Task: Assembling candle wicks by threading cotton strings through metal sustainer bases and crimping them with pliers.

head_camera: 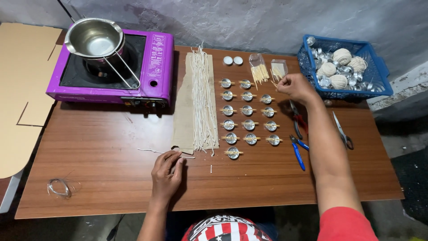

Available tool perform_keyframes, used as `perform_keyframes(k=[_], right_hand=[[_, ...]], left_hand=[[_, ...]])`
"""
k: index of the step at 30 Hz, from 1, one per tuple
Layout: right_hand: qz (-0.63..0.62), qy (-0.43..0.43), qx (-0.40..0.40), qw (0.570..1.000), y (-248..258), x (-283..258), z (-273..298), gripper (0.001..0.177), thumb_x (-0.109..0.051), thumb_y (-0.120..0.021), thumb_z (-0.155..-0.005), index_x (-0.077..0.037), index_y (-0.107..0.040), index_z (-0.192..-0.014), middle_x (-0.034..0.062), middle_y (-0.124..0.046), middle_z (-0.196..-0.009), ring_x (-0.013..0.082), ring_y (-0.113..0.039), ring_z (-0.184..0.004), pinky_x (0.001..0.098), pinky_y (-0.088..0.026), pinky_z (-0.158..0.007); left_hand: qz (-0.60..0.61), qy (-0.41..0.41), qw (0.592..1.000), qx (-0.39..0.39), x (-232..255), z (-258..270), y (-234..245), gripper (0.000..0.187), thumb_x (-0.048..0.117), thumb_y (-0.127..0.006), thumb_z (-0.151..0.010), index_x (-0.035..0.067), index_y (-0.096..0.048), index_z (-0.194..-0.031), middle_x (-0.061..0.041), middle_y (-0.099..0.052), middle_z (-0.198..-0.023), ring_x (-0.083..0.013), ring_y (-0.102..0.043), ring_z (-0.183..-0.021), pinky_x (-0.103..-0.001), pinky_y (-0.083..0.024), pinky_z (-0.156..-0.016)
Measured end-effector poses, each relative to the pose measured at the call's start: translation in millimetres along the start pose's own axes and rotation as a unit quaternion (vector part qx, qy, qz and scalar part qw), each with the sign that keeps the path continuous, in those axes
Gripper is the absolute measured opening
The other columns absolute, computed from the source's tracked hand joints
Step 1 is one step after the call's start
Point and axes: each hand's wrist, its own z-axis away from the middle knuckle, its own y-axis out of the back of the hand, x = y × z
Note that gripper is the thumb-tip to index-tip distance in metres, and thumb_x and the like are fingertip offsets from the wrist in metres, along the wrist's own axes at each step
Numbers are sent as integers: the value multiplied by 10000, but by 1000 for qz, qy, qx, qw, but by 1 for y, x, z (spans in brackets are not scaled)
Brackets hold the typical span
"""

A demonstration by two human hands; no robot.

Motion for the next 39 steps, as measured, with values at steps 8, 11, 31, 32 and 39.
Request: perform_keyframes(k=[8,11,31,32,39], right_hand=[[-286,113,-66,949,-78,25,93,74,-1,-795,-851,8,-747,-907,104,-717,-759,91,-545,-591,210,-458,-503],[-341,156,-89,923,-120,27,113,191,23,-856,-755,40,-782,-931,126,-749,-717,92,-629,-645,221,-524,-578],[-301,188,-162,921,-176,6,165,182,-57,-891,-772,-45,-847,-948,116,-814,-805,88,-648,-737,259,-544,-678],[-299,191,-153,922,-179,7,165,180,-69,-892,-777,-56,-849,-951,114,-817,-818,85,-657,-754,259,-550,-691],[-265,287,-70,918,-181,3,174,177,-87,-885,-783,-86,-849,-956,118,-830,-850,175,-771,-771,301,-587,-676]], left_hand=[[18,-44,999,-1,37,-7,-16,198,18,-783,-855,43,-773,-1051,-108,-717,-985,-259,-724,-911,-349,-597,-844],[91,35,995,-29,67,-14,-37,160,74,-822,-833,96,-821,-991,-81,-765,-864,-274,-768,-810,-351,-608,-721],[320,346,878,-81,78,3,-72,160,55,-816,-872,3,-802,-1023,-127,-794,-794,-133,-706,-746,-279,-607,-706],[317,347,879,-78,77,4,-72,160,60,-815,-874,7,-803,-1024,-122,-794,-795,-124,-703,-745,-270,-605,-703],[303,349,885,-52,86,-1,-72,157,59,-829,-863,2,-798,-1006,-110,-772,-761,-115,-675,-699,-260,-610,-664]])
